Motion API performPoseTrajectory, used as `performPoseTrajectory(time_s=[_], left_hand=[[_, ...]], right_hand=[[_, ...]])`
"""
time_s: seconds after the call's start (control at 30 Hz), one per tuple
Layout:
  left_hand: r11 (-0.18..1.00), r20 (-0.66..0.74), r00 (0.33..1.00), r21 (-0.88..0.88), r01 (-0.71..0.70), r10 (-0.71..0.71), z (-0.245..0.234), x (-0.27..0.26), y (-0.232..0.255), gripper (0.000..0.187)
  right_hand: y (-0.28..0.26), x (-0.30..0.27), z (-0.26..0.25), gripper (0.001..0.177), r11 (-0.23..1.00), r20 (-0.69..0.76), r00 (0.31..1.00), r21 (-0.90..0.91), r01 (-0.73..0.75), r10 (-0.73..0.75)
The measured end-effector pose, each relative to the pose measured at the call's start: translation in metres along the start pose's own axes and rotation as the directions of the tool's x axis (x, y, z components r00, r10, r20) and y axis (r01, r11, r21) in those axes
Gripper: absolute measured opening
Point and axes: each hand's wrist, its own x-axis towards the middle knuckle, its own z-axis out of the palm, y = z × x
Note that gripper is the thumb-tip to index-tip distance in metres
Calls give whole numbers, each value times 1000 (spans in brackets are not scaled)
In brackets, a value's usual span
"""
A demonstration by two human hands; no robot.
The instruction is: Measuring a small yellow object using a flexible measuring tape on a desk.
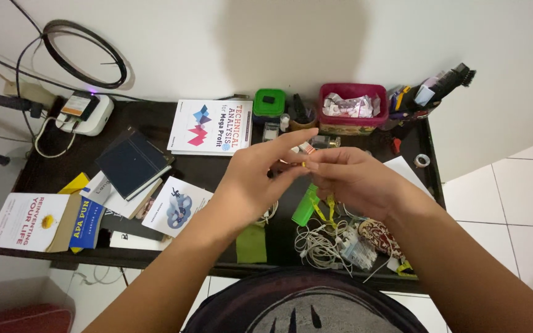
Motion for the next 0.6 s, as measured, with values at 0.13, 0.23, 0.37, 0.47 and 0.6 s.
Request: performPoseTrajectory(time_s=[0.13,0.23,0.37,0.47,0.6], left_hand=[[994,-23,996,73,-83,85,-4,-5,-1,57],[982,143,989,181,-52,26,-12,0,6,64],[910,292,953,411,-52,-77,-14,4,4,80],[942,228,974,328,-72,-5,-23,1,6,90],[981,122,988,158,-111,92,-32,-6,3,99]], right_hand=[[-6,2,4,16,994,-29,1000,-105,-15,12],[-7,5,12,15,879,-217,976,-459,-131,32],[0,10,18,18,900,-162,987,-431,-70,-1],[4,12,23,20,933,-130,991,-356,-58,12],[8,14,28,19,962,-110,994,-272,-18,-13]])
